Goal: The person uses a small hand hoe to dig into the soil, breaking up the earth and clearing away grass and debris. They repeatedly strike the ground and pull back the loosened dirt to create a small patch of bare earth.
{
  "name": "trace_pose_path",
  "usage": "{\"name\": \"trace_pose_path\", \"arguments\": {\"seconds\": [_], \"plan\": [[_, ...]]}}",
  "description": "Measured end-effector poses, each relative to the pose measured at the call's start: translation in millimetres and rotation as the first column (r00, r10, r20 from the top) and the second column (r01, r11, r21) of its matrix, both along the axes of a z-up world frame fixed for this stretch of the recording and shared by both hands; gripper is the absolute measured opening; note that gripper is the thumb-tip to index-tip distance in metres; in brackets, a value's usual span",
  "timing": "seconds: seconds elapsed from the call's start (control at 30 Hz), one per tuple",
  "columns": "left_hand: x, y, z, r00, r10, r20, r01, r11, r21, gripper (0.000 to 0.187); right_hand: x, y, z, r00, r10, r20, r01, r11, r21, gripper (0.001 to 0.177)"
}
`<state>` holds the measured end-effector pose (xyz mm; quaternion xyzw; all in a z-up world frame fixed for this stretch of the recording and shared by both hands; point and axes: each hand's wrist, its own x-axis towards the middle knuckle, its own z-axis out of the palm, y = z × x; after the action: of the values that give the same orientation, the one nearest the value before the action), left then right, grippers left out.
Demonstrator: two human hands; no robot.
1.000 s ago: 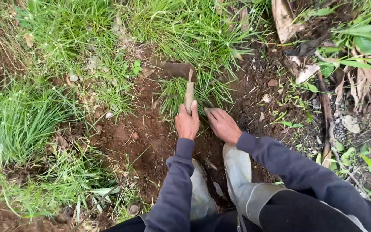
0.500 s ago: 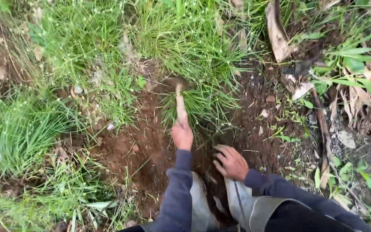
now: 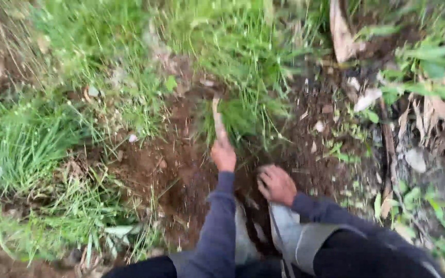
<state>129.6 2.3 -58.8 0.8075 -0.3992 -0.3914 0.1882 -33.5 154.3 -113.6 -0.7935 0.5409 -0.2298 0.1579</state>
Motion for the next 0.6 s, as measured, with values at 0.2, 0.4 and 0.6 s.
{"name": "trace_pose_path", "arguments": {"seconds": [0.2,0.4,0.6], "plan": [[-18.5,-23.1,82.1,0.998,0.056,0.008,-0.057,0.975,0.216,0.047,-3.8,38.0,-84.9,0.988,-0.032,-0.148,0.027,0.999,-0.033,0.035],[-33.6,-12.9,95.6,0.993,-0.045,0.11,0.029,0.989,0.143,0.068,-6.1,14.5,-26.7,0.996,-0.038,0.077,0.031,0.995,0.096,0.02],[-50.4,2.4,73.6,0.995,0.097,-0.004,-0.096,0.991,0.093,0.039,-3.5,-5.2,10.2,0.992,-0.034,0.119,0.03,0.999,0.034,0.013]]}}
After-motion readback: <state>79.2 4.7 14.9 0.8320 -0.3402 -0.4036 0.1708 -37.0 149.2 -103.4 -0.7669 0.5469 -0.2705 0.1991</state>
